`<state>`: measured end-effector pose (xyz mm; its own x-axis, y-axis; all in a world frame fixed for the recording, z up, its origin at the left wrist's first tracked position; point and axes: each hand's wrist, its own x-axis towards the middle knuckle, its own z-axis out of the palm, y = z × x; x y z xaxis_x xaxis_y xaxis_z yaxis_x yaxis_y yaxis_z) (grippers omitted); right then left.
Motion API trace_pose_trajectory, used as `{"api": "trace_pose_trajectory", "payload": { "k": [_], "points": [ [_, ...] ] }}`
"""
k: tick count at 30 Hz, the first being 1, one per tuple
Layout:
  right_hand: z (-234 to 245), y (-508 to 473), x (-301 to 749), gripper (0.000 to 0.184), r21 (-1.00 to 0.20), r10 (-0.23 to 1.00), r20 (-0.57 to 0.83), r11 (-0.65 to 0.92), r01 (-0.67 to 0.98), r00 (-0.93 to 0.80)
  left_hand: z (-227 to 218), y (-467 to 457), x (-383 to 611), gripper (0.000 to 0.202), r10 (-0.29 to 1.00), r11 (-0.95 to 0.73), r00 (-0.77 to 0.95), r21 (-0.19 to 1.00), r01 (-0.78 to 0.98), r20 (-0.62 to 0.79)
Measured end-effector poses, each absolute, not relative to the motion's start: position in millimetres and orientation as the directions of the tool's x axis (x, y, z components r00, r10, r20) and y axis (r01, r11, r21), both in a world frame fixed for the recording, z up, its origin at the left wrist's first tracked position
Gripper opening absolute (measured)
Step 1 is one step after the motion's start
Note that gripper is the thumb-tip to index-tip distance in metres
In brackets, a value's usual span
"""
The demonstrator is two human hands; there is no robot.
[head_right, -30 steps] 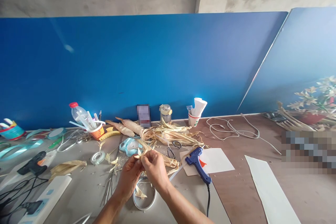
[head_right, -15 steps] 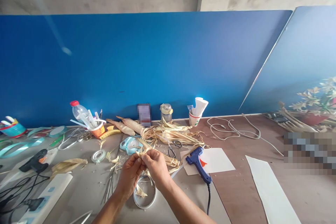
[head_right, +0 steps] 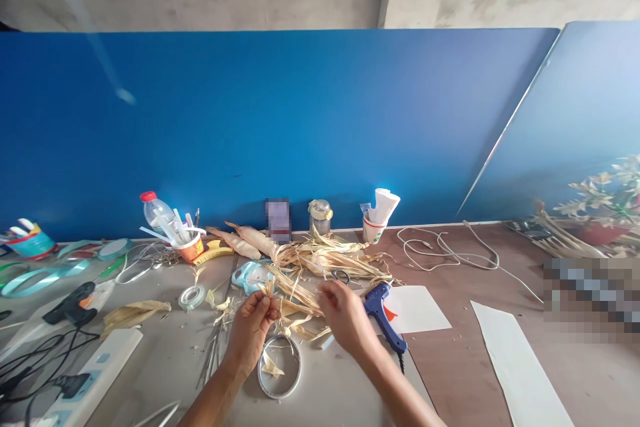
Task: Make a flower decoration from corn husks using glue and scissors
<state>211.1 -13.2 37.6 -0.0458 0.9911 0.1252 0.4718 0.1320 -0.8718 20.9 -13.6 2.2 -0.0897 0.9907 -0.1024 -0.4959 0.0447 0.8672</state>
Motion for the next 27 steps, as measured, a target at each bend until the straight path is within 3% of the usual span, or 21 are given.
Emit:
{"api": "trace_pose_trajectory", "payload": {
  "k": [3,6,9,12,17,20,24,27],
  "points": [
    [13,-17,263,0.032,-0.576,0.965,0.253,0.092,0.812,0.071,-2,-13,19,0.021,0.986,0.016,-0.138,0.870,-0.494,-0.096],
    [-9,-22,297,0.037,-0.263,0.971,0.207,-0.061,0.963,0.118,-5,-12,19,0.020,0.984,-0.005,-0.157,0.872,-0.489,-0.082],
    [-20,-25,304,0.034,-0.099,0.989,0.116,-0.083,0.992,0.095,-6,-11,19,0.021,0.983,-0.013,-0.167,0.871,-0.491,-0.079],
    [-22,-22,301,0.031,-0.031,0.991,0.095,-0.094,0.995,0.097,-6,-10,17,0.022,0.980,-0.018,-0.182,0.873,-0.488,-0.081],
    [-28,-16,305,0.037,-0.082,0.991,0.081,-0.104,0.991,0.110,-6,-8,15,0.022,0.981,-0.024,-0.180,0.860,-0.510,-0.079],
    [-35,-16,312,0.039,-0.181,0.982,0.157,-0.074,0.981,0.103,-6,-8,15,0.022,0.977,-0.015,-0.188,0.849,-0.528,-0.100],
    [-29,-24,322,0.043,-0.465,0.940,0.294,-0.018,0.885,0.173,-6,-9,15,0.022,0.970,-0.008,-0.209,0.848,-0.531,-0.122],
    [-11,-34,323,0.051,-0.745,0.917,0.294,0.043,0.665,0.270,-4,-9,16,0.022,0.967,-0.002,-0.219,0.852,-0.523,-0.133]
  ]
}}
